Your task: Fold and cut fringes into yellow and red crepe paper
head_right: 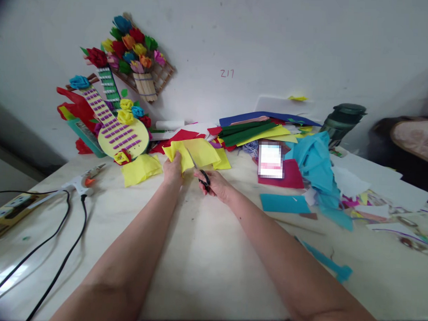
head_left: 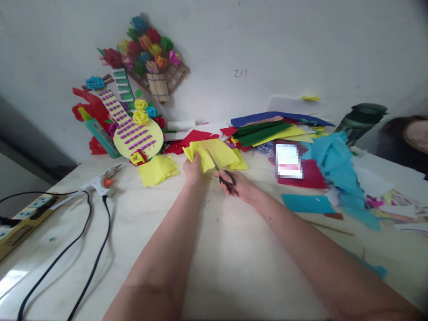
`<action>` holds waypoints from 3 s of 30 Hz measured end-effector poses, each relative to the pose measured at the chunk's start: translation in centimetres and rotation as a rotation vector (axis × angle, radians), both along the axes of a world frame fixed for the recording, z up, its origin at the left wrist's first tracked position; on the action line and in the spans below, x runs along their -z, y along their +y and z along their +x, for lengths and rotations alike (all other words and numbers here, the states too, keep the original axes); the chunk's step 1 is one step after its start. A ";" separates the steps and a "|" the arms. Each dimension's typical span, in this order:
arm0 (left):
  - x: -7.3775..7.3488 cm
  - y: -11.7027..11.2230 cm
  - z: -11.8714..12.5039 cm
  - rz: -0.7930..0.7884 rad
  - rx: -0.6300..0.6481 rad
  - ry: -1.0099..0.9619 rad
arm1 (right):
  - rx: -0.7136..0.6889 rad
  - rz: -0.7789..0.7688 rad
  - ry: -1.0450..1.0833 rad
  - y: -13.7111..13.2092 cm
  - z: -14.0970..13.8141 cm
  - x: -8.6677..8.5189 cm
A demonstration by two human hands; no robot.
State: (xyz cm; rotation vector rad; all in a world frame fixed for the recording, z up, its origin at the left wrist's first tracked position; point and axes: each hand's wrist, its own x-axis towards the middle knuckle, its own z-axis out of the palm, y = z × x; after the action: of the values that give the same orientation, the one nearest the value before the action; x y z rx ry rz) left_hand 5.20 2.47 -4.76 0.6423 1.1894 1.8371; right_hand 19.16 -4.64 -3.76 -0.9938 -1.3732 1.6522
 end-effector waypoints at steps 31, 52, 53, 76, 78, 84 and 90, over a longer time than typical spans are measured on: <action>0.2 0.0 0.1 0.045 0.112 -0.118 | -0.073 0.049 0.027 0.9 0.3 0.6; 0.0 -0.1 0.3 0.054 0.077 -0.122 | 0.015 0.031 0.073 1.4 -1.0 0.5; -0.1 -0.1 0.3 0.052 0.078 -0.122 | 0.015 0.029 0.075 1.5 -1.0 0.5; -0.5 -0.5 0.3 0.017 0.054 -0.084 | 0.038 0.000 0.088 1.4 -0.8 0.4; -0.5 -0.5 0.4 0.027 0.056 -0.090 | 0.040 0.000 0.087 1.4 -0.8 0.4; -0.5 -0.6 0.4 0.023 0.065 -0.089 | 0.041 -0.009 0.092 1.3 -0.8 0.5; -0.6 -0.5 0.4 -0.010 0.041 -0.108 | 0.045 0.003 0.088 1.2 -0.9 0.4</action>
State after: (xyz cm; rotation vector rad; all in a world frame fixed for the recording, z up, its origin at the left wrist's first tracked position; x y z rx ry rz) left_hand 5.57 1.98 -4.12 0.5506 1.1056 1.8069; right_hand 18.30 -3.42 -4.18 -0.9323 -1.2864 1.6409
